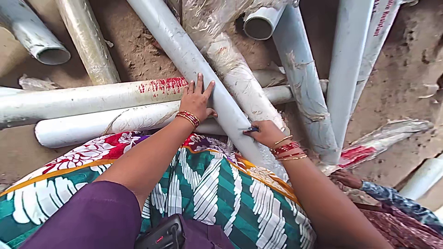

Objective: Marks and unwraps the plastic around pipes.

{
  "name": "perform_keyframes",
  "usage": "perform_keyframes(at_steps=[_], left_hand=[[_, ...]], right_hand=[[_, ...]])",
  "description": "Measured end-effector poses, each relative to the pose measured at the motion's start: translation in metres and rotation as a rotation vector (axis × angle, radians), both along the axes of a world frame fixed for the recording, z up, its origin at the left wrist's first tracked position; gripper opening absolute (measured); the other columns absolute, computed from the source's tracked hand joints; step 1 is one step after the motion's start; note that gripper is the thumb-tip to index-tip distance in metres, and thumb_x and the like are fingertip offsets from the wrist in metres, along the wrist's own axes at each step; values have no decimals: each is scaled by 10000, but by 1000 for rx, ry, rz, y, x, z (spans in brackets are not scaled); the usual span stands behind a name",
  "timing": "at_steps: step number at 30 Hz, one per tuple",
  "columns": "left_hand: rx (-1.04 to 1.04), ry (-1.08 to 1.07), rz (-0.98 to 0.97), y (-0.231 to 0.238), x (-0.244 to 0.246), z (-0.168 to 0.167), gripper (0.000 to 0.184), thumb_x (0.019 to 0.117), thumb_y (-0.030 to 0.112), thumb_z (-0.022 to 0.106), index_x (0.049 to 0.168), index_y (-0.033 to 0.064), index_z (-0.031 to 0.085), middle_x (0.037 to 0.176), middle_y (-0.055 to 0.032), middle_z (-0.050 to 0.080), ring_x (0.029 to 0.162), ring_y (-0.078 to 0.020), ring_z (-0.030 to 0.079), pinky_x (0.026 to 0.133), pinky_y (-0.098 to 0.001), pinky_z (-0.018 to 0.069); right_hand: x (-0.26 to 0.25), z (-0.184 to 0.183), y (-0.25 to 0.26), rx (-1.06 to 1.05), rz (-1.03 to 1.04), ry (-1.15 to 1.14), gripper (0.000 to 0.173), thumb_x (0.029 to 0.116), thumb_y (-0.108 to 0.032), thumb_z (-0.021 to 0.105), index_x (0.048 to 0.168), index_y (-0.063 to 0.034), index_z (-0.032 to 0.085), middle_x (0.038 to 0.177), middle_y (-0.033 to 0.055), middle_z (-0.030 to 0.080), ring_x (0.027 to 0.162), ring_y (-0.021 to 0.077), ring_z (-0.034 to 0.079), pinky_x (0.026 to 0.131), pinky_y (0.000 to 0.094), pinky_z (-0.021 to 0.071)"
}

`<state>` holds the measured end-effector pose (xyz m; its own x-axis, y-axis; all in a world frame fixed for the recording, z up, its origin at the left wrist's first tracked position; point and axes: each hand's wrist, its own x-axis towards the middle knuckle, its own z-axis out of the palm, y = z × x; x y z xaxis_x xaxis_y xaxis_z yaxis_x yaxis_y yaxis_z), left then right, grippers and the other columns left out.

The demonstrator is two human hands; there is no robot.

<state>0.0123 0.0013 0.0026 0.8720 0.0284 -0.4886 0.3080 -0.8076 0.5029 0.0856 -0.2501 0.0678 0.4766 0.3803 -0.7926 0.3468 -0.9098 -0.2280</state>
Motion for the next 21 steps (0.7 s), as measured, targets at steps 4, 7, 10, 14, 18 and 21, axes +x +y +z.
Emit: perform_keyframes(at_steps=[4, 7, 10, 14, 18, 21], left_hand=[[44, 21, -20, -1, 3, 2, 1044, 846, 549, 787, 1652, 168, 244, 1692, -288, 101, 1531, -486, 239, 1218, -591, 236], [80, 63, -32, -2, 5, 7, 1042, 856, 557, 774, 1657, 176, 227, 1696, -281, 86, 1534, -478, 240, 1211, -610, 237], [98, 73, -36, -3, 7, 11, 1032, 856, 548, 778, 1652, 164, 245, 1692, -287, 101, 1520, -492, 261, 1196, -631, 254], [117, 95, -12, -5, 9, 12, 1030, 843, 549, 794, 1648, 189, 263, 1702, -259, 104, 1498, -511, 294, 1122, -695, 323], [144, 137, 2, -8, 10, 18, 1041, 844, 537, 798, 1656, 201, 238, 1709, -243, 91, 1485, -513, 318, 1082, -727, 343], [159, 149, 8, -11, 8, 21, 1045, 853, 503, 802, 1658, 177, 222, 1699, -267, 104, 1461, -541, 337, 1062, -742, 348]], right_hand=[[1, -9, -12, 171, -182, 66, 282, 999, -108, 669, 761, 31, 608, 655, 111, 524, 619, 207, 502, 612, 419, 410], [2, -11, -18, 263, -337, 150, 287, 995, -90, 665, 730, 3, 609, 622, 42, 512, 576, 108, 473, 588, 326, 401], [-2, -12, -29, 317, -449, 177, 287, 976, -32, 653, 697, -24, 589, 594, 9, 502, 551, 75, 460, 564, 275, 382], [-12, -4, -52, 351, -575, 191, 336, 983, -15, 638, 661, -58, 550, 538, -21, 456, 469, 42, 390, 480, 215, 319], [-30, 14, -72, 337, -615, 158, 323, 969, -8, 649, 667, -73, 553, 539, -38, 458, 473, 30, 399, 492, 204, 341], [-48, 22, -96, 390, -648, 141, 327, 954, -14, 651, 659, -111, 547, 547, -77, 467, 482, -2, 401, 502, 180, 340]])
